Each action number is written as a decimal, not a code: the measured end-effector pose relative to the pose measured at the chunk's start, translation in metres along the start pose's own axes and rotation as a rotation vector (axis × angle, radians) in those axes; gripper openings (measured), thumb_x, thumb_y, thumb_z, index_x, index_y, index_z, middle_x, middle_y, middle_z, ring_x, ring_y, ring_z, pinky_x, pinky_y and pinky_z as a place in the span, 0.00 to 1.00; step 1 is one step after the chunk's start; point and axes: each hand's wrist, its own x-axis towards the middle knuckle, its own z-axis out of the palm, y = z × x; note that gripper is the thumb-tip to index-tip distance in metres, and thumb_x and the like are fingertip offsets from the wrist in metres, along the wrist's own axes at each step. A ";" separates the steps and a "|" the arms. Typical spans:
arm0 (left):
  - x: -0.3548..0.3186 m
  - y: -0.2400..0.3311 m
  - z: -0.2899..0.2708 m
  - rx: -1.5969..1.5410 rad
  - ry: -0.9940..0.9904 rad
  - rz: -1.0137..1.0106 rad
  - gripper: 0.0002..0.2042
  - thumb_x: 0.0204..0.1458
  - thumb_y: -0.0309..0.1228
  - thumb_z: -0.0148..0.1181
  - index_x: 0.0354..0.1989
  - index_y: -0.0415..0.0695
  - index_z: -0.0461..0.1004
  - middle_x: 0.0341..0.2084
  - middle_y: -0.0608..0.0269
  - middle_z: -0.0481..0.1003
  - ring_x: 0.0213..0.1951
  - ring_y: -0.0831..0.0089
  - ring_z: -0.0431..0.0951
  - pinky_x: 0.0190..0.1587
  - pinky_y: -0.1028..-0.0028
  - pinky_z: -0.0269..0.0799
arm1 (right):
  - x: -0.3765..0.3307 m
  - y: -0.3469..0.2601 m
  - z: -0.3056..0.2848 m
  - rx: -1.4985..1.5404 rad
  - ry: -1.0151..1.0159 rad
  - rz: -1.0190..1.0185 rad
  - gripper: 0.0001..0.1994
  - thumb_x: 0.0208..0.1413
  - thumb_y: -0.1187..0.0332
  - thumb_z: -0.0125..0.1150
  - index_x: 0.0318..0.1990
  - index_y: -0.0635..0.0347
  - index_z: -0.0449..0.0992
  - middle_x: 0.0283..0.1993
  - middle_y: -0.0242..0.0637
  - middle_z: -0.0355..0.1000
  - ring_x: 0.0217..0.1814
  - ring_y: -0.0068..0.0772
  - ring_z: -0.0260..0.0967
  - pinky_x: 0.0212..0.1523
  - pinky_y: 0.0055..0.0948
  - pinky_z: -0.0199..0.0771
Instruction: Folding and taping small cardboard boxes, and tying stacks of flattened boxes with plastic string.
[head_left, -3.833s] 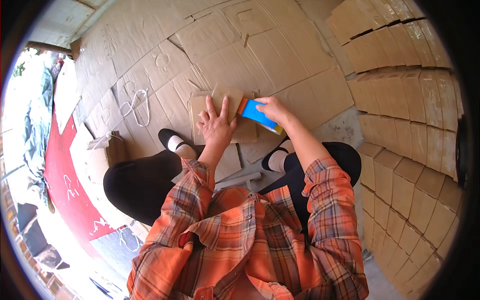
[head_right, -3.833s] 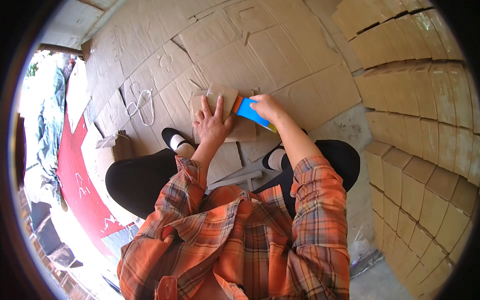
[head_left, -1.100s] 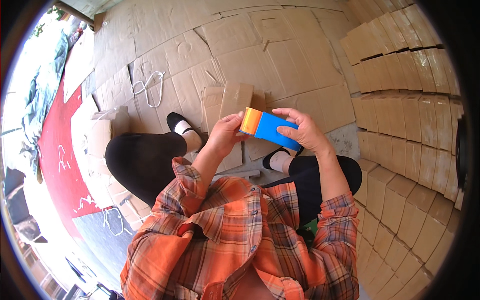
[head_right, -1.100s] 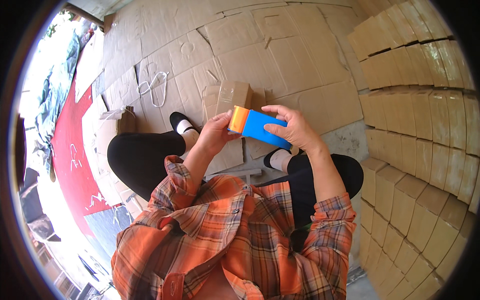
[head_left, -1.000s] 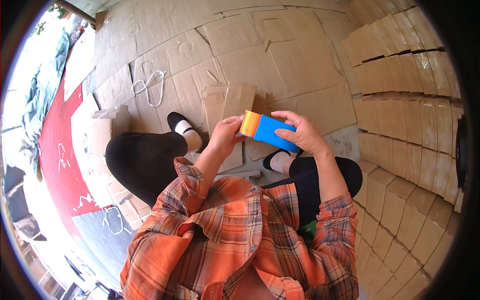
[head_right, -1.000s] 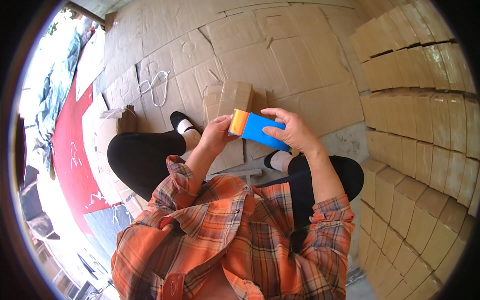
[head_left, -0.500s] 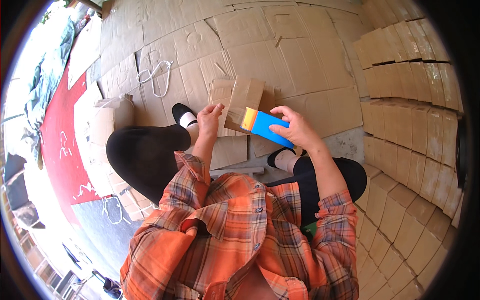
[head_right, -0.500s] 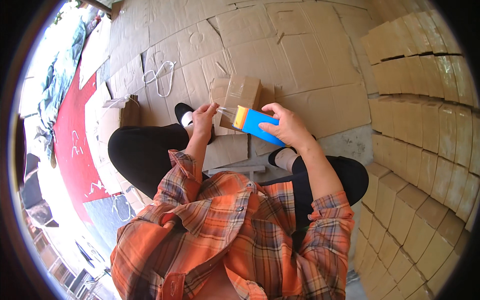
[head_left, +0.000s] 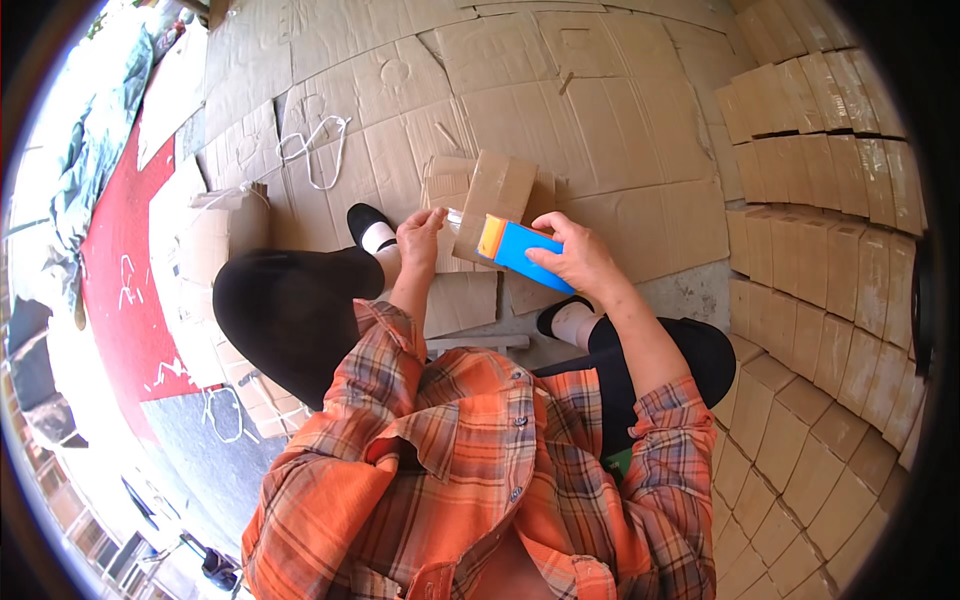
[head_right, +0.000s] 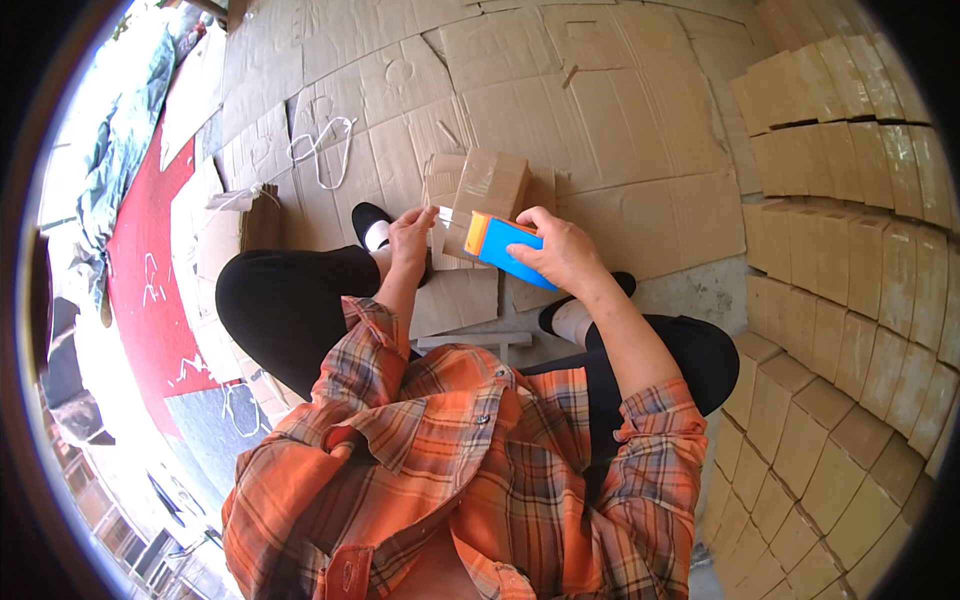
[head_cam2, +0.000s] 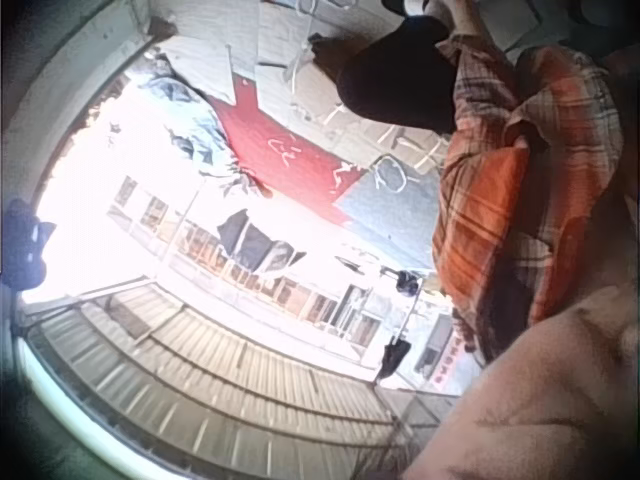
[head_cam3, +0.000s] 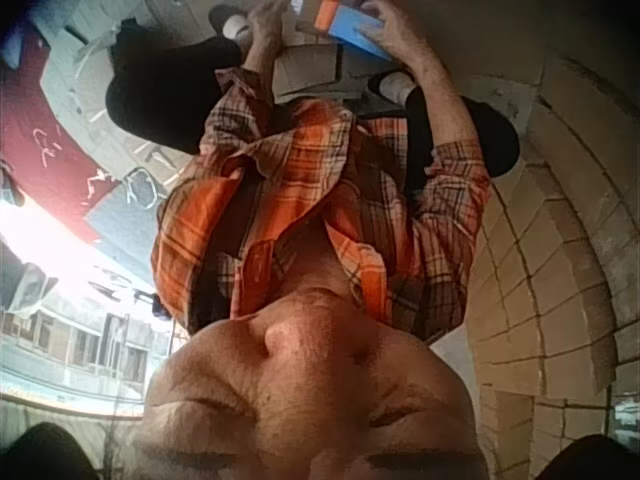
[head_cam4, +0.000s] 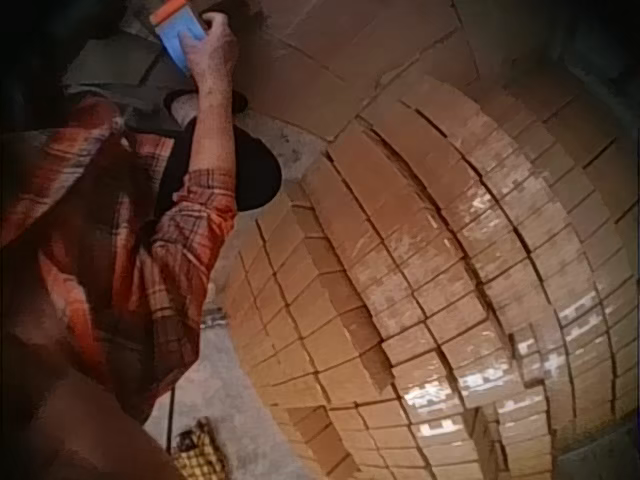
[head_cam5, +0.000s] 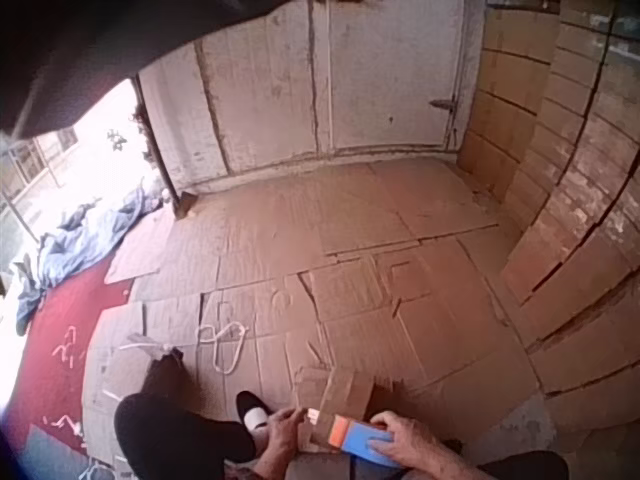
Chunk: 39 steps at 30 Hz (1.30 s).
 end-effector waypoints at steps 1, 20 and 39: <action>0.002 -0.005 0.000 0.000 0.001 0.000 0.09 0.48 0.32 0.63 0.29 0.37 0.79 0.20 0.69 0.74 0.25 0.82 0.69 0.30 0.81 0.64 | 0.001 0.000 0.002 -0.023 0.002 0.017 0.22 0.44 0.58 0.64 0.48 0.54 0.69 0.40 0.44 0.74 0.42 0.39 0.72 0.42 0.34 0.71; -0.032 -0.004 0.020 0.076 -0.023 -0.161 0.22 0.57 0.41 0.52 0.50 0.33 0.70 0.44 0.55 0.74 0.46 0.74 0.72 0.50 0.77 0.65 | 0.006 0.018 0.008 -0.159 0.102 0.032 0.24 0.43 0.54 0.63 0.49 0.50 0.68 0.37 0.48 0.73 0.41 0.47 0.72 0.40 0.41 0.71; -0.037 0.032 0.017 0.414 -0.690 0.262 0.46 0.38 0.13 0.62 0.66 0.58 0.48 0.67 0.54 0.37 0.66 0.60 0.47 0.61 0.69 0.56 | 0.013 0.026 -0.003 -0.027 0.053 0.014 0.25 0.43 0.55 0.64 0.49 0.56 0.70 0.37 0.45 0.72 0.39 0.40 0.70 0.40 0.36 0.69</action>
